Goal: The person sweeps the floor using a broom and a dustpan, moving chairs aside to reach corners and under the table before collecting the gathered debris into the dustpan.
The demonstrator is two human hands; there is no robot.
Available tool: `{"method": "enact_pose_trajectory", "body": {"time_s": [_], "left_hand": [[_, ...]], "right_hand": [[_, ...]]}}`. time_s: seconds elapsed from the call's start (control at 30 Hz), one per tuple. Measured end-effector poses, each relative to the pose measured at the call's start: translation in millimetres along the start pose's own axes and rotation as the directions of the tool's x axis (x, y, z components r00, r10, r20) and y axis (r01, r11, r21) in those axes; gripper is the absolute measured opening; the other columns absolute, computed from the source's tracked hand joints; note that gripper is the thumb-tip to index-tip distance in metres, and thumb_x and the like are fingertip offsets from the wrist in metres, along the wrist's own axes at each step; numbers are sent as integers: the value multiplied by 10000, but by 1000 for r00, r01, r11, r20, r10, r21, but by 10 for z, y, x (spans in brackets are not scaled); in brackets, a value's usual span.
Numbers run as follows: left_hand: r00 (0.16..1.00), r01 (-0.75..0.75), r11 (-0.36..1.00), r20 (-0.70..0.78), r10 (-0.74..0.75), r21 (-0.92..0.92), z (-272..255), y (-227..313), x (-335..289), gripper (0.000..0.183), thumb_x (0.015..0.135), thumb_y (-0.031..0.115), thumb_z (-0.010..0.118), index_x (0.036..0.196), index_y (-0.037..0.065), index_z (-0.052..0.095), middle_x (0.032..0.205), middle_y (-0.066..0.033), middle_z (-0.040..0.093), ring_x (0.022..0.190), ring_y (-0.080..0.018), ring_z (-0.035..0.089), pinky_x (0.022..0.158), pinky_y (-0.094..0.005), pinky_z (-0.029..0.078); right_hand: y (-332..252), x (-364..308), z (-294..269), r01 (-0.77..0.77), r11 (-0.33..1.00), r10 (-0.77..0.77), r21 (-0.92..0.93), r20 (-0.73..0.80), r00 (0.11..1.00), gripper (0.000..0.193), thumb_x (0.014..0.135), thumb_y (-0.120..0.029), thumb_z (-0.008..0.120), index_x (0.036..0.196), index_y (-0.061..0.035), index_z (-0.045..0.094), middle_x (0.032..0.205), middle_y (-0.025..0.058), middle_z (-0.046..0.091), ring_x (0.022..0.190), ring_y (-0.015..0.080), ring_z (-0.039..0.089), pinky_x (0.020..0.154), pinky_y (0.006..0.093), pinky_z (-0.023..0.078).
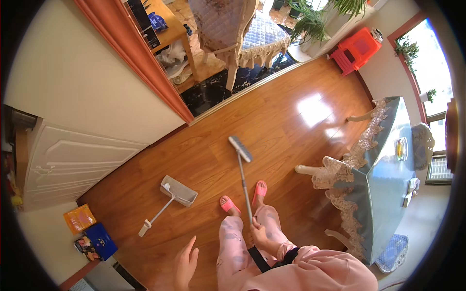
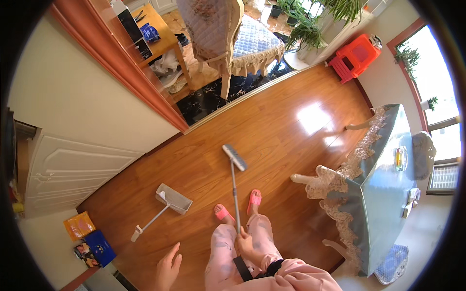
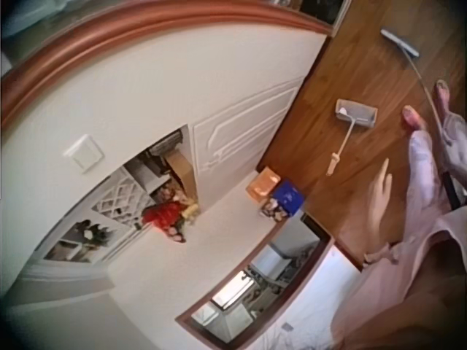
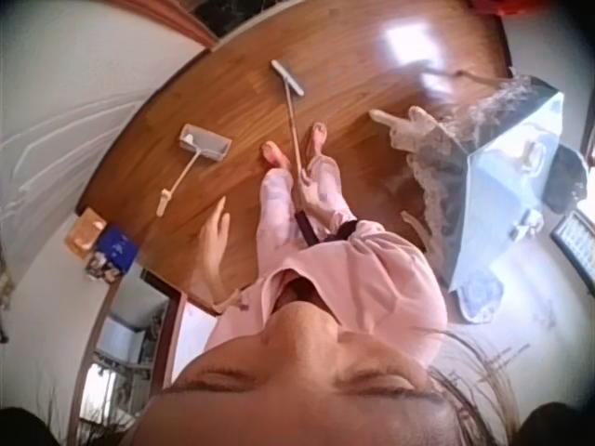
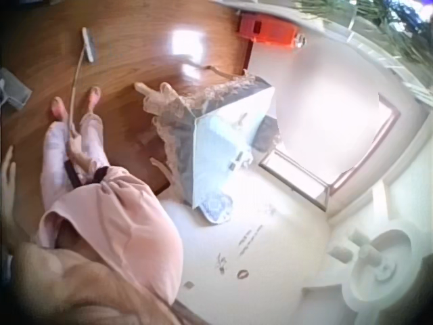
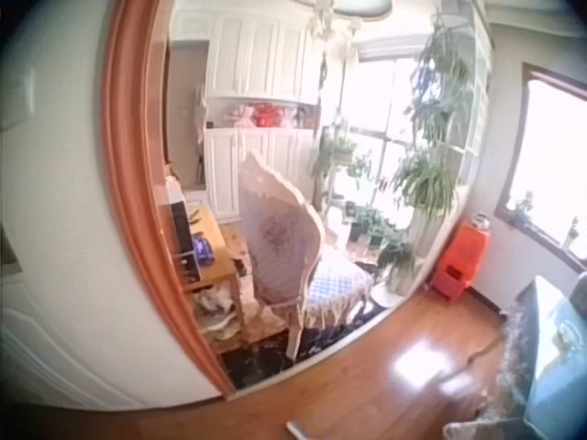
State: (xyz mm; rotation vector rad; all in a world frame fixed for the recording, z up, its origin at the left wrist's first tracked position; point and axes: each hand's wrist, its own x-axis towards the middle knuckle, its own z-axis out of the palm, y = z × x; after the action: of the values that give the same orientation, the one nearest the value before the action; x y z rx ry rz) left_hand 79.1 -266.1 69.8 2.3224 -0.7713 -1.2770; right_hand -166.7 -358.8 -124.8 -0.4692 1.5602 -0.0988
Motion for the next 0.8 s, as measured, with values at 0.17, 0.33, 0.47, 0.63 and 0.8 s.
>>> {"method": "enact_pose_trajectory", "body": {"time_s": [0.17,0.33,0.47,0.63,0.8], "left_hand": [[998,-54,998,11,54,8,76,-170,-3,388,934,211,532,1310,111,539,1253,-146,594,1135,-319,567,947,-379,449],[999,-47,999,30,46,27,115,-144,1,406,933,208,538,1326,107,522,1265,-138,590,1175,-309,555,964,-368,455],[1000,-19,998,22,18,54,185,-62,-54,412,930,197,544,1330,101,516,1269,-136,589,1182,-301,554,967,-365,453],[998,29,994,61,-36,107,143,136,-369,395,977,235,474,1328,59,512,1294,-191,551,1199,-334,529,979,-374,432],[999,22,1000,-31,-21,21,334,283,-317,394,951,208,511,1322,73,521,1275,-186,567,1182,-337,538,969,-380,435]], "right_hand": [[-317,-413,50,-311,915,269,258,185,945,246,986,-237,456,1202,-267,569,554,-37,340,406,87,294,366,237,274],[-863,-356,-573,-85,994,79,65,97,992,219,995,-313,475,1155,-232,601,558,-50,383,399,57,330,353,215,252],[-1412,522,-1054,251,954,-268,-163,-91,959,266,999,-351,456,1030,-140,614,548,-42,395,390,86,341,353,257,270],[-2360,1615,-1329,87,944,-171,-318,-247,954,358,989,-395,443,1005,-67,586,492,69,455,332,194,394,301,352,284],[-1313,1840,-1137,373,886,-434,-277,-208,876,397,1002,-390,417,960,-16,541,549,20,433,411,135,370,363,342,300]]}}
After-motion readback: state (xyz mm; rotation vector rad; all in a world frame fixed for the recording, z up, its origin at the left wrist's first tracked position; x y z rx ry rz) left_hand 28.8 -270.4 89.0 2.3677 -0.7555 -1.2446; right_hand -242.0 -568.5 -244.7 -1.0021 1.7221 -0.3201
